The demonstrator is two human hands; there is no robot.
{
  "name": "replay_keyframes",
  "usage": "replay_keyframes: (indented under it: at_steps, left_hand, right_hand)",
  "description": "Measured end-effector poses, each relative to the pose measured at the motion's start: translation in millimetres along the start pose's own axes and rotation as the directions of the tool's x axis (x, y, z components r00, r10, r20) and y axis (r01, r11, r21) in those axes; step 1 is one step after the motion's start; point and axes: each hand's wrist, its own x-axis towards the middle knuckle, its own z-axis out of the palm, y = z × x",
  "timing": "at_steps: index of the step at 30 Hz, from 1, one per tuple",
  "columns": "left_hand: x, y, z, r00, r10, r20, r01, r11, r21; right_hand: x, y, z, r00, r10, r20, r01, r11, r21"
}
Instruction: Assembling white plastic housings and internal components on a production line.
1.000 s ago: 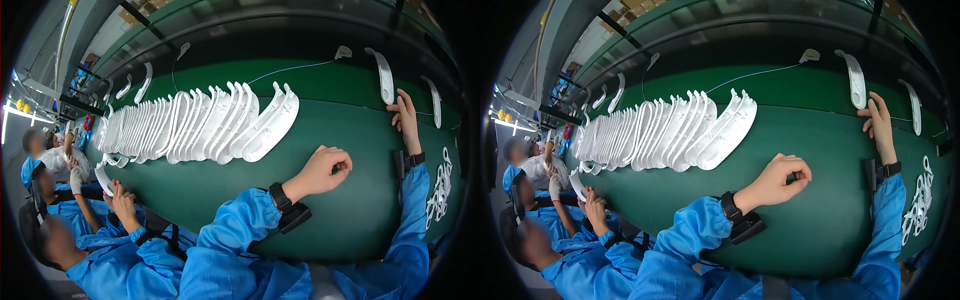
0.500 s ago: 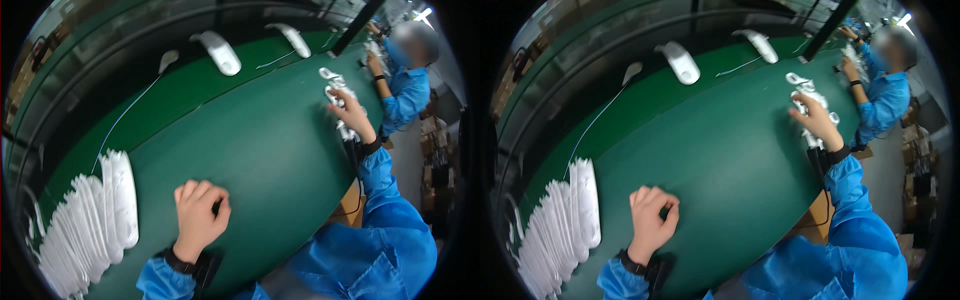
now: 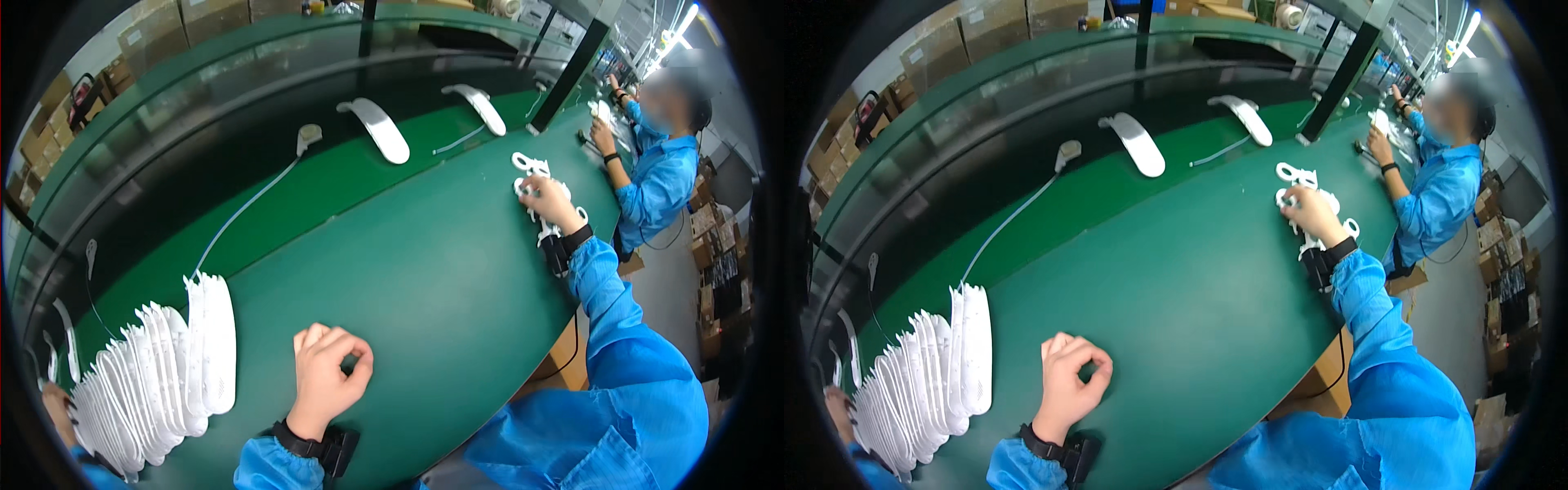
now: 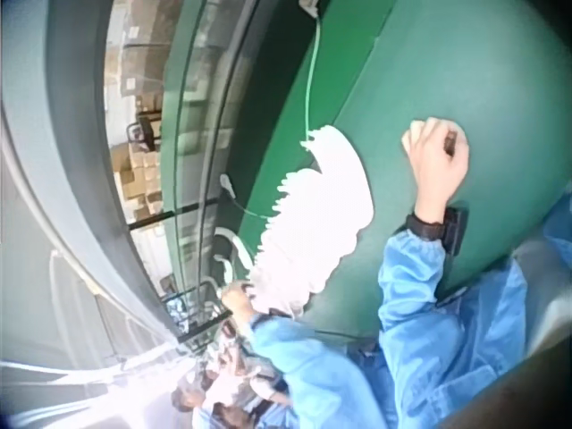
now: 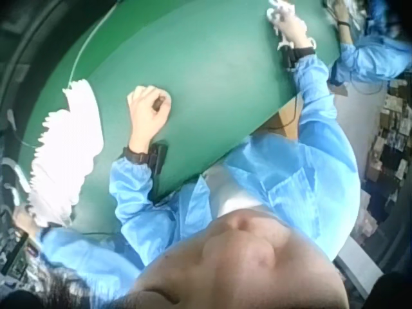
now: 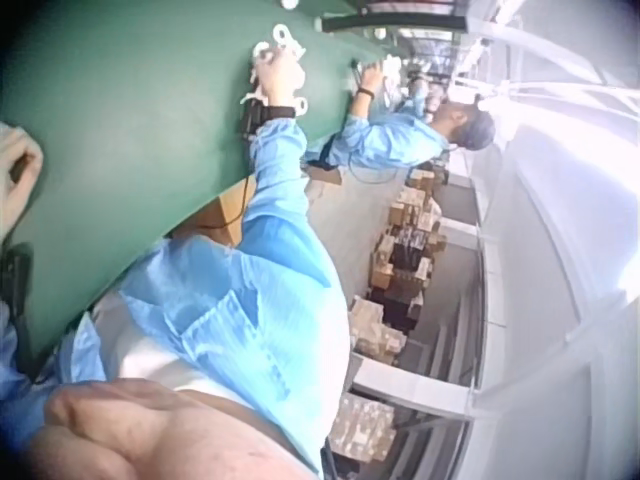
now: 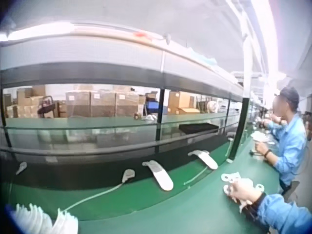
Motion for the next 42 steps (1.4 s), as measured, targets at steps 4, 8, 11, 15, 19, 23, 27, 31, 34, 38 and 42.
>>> replay_keyframes:
  at_steps: [4,8,11,15,19,23,27,31,34,38,42]
  left_hand:
    - [-13.0,-4.1,-5.4,1.000,-0.014,-0.005,0.014,1.000,0.005]
    - [-18.0,-7.8,-3.7,1.000,0.001,-0.007,-0.001,1.000,0.026]
    - [-13.3,1.9,-11.2,0.996,0.045,0.076,-0.050,0.997,0.059]
    - [-10.8,5.9,-13.4,0.997,0.020,0.078,-0.025,0.997,0.067]
    - [-9.0,3.8,-12.0,0.995,0.030,0.094,-0.038,0.996,0.079]
    - [-2.5,7.6,-13.7,0.991,0.015,0.130,-0.022,0.998,0.054]
    - [-5.6,8.0,-15.9,0.992,0.016,0.128,-0.032,0.992,0.122]
    - [-2.6,7.1,-13.4,0.991,0.012,0.132,-0.024,0.995,0.096]
    - [-5.1,6.9,-13.8,0.992,-0.013,0.128,0.001,0.996,0.089]
    - [-2.9,9.9,-14.8,0.991,-0.024,0.132,0.011,0.995,0.095]
    - [-1.9,11.2,-11.9,0.995,-0.014,0.098,0.005,0.996,0.090]
  right_hand:
    - [10.1,-16.0,24.6,0.994,-0.099,0.042,0.100,0.995,-0.014]
    - [-6.9,-73.3,9.8,0.966,-0.251,-0.063,0.258,0.951,0.170]
    - [-3.9,-86.1,17.1,0.863,-0.456,-0.215,0.499,0.835,0.233]
    - [1.2,-122.0,20.1,0.929,-0.364,-0.070,0.368,0.882,0.296]
    - [19.5,-96.9,43.8,0.952,-0.307,0.007,0.301,0.939,0.164]
    - [7.1,-88.1,32.5,0.995,-0.094,-0.017,0.096,0.979,0.179]
    - [9.3,-87.1,40.5,0.985,-0.158,0.066,0.142,0.969,0.202]
    - [5.3,-84.6,37.1,0.982,-0.147,0.114,0.110,0.952,0.285]
    - [-4.5,-86.7,33.2,0.963,-0.242,0.116,0.214,0.953,0.215]
    - [-2.4,-88.4,26.7,0.924,-0.318,0.212,0.257,0.928,0.270]
    - [-5.2,-89.9,14.6,0.912,-0.357,0.203,0.291,0.910,0.294]
